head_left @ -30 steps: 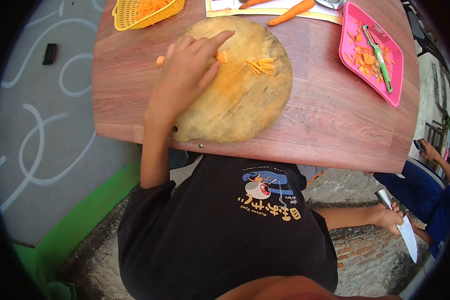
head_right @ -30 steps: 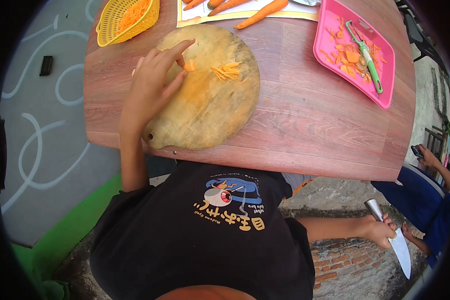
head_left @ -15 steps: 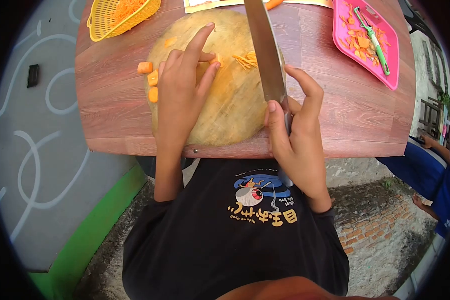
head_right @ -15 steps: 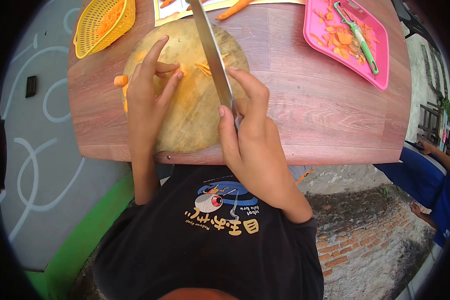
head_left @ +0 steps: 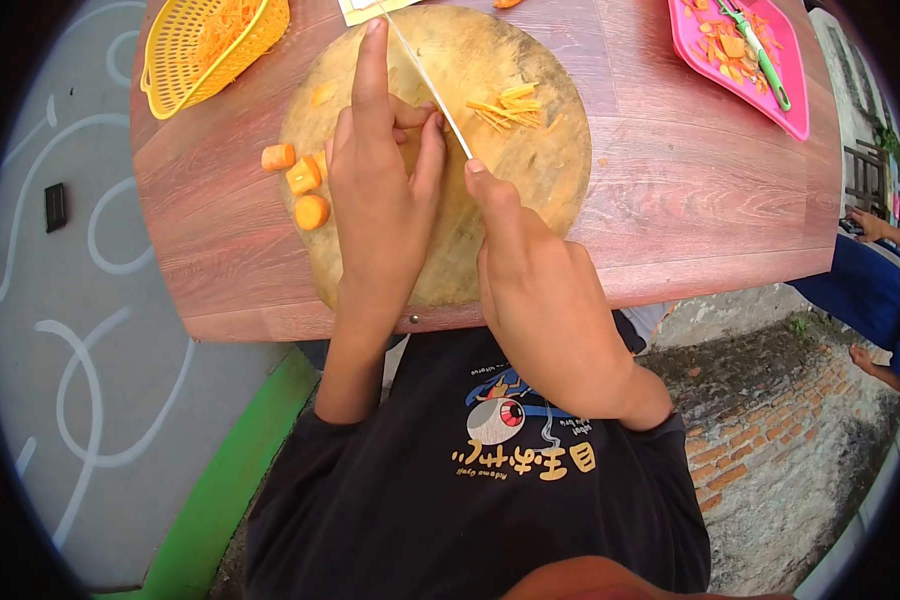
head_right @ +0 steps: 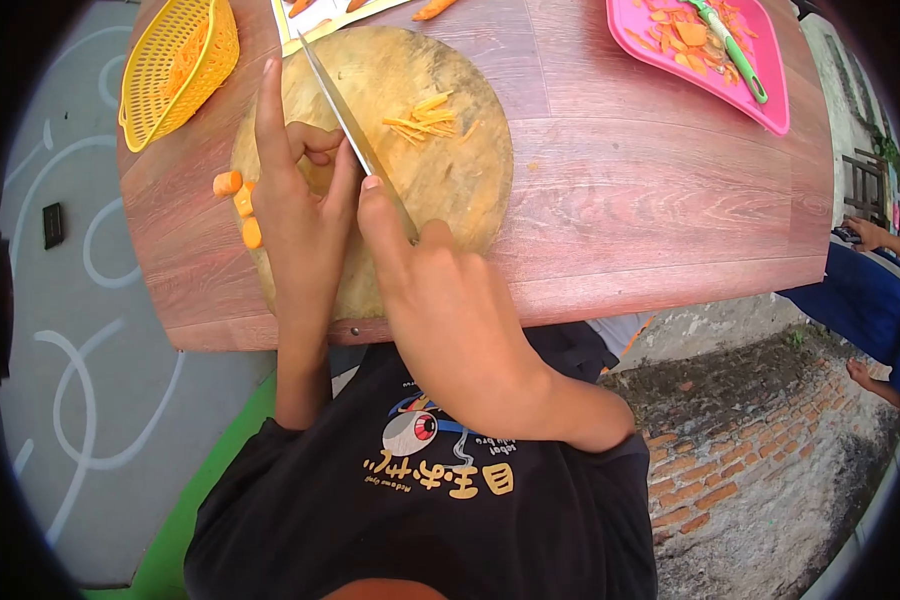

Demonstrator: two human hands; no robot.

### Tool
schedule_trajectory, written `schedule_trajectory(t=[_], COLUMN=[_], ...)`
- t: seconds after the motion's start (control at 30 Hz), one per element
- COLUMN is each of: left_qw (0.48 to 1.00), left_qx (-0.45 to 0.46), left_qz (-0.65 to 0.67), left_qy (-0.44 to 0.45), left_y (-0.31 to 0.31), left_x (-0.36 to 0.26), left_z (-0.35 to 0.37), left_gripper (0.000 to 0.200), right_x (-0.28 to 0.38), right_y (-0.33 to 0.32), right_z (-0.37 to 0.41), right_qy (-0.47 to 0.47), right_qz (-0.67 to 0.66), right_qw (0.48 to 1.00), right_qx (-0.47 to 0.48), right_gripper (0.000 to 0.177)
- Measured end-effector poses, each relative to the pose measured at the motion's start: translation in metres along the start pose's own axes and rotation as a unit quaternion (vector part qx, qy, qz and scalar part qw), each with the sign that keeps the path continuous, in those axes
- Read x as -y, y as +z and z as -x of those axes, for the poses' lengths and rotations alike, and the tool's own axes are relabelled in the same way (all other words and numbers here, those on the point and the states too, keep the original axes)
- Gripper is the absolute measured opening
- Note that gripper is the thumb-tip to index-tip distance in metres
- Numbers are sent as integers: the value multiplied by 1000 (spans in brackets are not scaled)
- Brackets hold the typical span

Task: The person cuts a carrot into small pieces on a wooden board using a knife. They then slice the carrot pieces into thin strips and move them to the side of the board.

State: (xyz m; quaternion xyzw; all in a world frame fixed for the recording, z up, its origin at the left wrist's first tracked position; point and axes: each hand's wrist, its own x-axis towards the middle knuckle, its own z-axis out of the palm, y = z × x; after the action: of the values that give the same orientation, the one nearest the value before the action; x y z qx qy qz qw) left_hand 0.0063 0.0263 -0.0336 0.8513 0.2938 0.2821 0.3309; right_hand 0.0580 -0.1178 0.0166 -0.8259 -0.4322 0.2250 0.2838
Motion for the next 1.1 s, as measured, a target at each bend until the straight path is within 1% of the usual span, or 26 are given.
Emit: schedule_trajectory(t=[0.03, 0.17, 0.33, 0.53, 0.67, 0.73, 0.77, 0.8, 0.83, 0.87, 0.9, 0.93, 0.97, 1.0, 1.07, 1.1], left_qw=[1000, 1000, 1000, 1000, 1000, 1000, 1000, 999, 999, 999, 999, 997, 995, 995, 999, 999], left_qx=[-1, -8, -2, 14, 21, 22, 19, 23, 28, 37, 44, 41, 37, 45, 41, 48], left_qz=[3, 4, -8, -2, 6, 2, -2, -2, 16, 33, 32, 61, 90, 85, -4, -4], left_qy=[-2, 0, 13, 15, 10, 17, 24, 29, 15, -2, -2, -13, -24, -24, 6, 13], left_y=[0, 1, 0, -1, -1, -1, -1, -1, -2, -2, -2, -1, -2, -3, -5, -4], left_x=[-1, 0, 1, 3, 4, 3, 3, 2, 2, 3, 2, -1, -2, -3, -3, -1], left_z=[0, 1, 1, -1, 0, 0, 0, -1, -2, -1, -1, -1, -1, 2, 3, 0], left_gripper=[85, 86, 84, 82, 81, 82, 83, 83, 84, 85, 85, 88, 90, 90, 94, 94], right_x=[4, 16, 25, 26, 19, 13, 20, 33, 39, 35, 27, 21, 21, 26, 37, 32], right_y=[0, 2, 0, -1, 4, 5, 2, -6, -10, -7, 0, 5, 9, 8, 0, 4], right_z=[1, 5, 5, 6, -7, -16, -11, -6, -4, -6, -9, -12, -16, -13, -10, -12], right_qy=[4, 19, 40, 44, 45, 23, 27, 48, 69, 72, 44, 16, 28, 33, 52, 58], right_qz=[29, 39, 118, 66, 62, 28, 25, 47, 69, 65, 47, 28, 46, 37, 56, 52], right_qw=[999, 999, 991, 996, 996, 999, 999, 996, 990, 990, 996, 999, 998, 999, 995, 996], right_qx=[13, 9, 40, 43, 51, 14, 11, 54, 99, 98, 60, 23, 19, 19, 59, 53], right_gripper=[51, 54, 59, 57, 57, 54, 54, 53, 51, 51, 50, 49, 49, 49, 49, 49])
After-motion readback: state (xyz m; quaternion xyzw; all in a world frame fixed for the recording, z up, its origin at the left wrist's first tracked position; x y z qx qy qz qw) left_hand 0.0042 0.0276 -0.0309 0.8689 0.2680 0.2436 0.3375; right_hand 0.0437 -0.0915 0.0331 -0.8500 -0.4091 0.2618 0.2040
